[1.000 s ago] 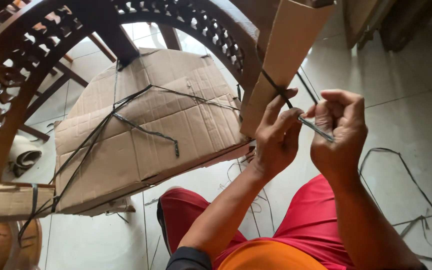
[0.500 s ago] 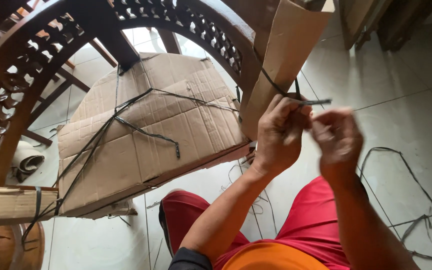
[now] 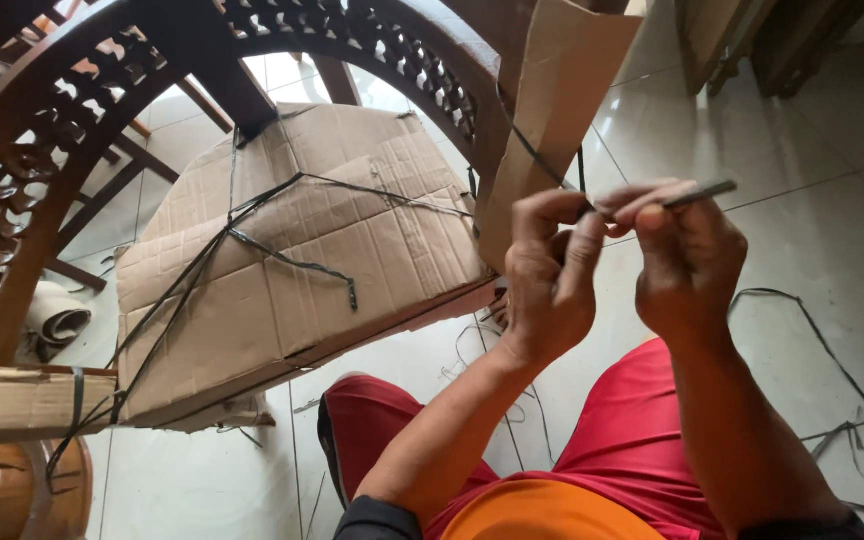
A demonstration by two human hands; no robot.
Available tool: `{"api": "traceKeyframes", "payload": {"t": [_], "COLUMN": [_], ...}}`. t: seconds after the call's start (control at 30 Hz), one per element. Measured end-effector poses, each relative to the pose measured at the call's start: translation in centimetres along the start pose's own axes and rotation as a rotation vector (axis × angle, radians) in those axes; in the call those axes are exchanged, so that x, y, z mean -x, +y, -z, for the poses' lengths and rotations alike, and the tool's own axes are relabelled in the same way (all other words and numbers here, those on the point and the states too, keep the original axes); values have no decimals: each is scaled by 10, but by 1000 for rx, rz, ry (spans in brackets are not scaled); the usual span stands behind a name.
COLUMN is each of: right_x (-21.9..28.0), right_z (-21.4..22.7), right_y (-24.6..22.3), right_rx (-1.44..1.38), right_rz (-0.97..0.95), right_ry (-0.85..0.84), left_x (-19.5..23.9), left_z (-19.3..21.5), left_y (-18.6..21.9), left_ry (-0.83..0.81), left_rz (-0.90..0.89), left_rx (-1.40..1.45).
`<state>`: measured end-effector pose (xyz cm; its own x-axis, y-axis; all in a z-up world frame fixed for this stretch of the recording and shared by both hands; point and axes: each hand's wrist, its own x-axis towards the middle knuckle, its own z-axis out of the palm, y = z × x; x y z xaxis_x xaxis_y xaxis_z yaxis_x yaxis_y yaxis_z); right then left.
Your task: Wrapping a wooden chair with cardboard and securing it with plastic straps.
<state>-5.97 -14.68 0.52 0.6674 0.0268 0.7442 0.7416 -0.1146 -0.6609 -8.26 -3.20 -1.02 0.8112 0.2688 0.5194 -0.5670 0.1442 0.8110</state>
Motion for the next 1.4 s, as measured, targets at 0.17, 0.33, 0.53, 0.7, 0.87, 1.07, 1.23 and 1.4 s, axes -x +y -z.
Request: {"api": "traceKeyframes", "payload": {"t": [0.17,0.33,0.53,0.7,0.87,1.07,1.23,1.4], "right_x": [12,16,19,10,-15,-19,10,23], "right_z": [7,8,2,-16,0,2,4,2], "right_y": [3,-4,47,74,17,5,35,34], "right_rx": [85,98,-93,-124,218,285,67,-232], "right_rz": [94,175,-291,-495,87,73,-341,-530], "right_ry": [-79,-144,6,-51,36,-134,-273,-397], "left_x": [-7,-21,-34,-26,-23,-18,-19,-22], "left_z": [-2,-2,9,15,17,21,23,13], "left_y": [-13,-19,10,-14,-19,-46,-32,-7], "left_ry": [104,223,107,24,51,67,86,239], "left_rz": [208,438,727,618,179,24,71,507], "left_rx": [120,246,446,385,10,-116,-149,213]}}
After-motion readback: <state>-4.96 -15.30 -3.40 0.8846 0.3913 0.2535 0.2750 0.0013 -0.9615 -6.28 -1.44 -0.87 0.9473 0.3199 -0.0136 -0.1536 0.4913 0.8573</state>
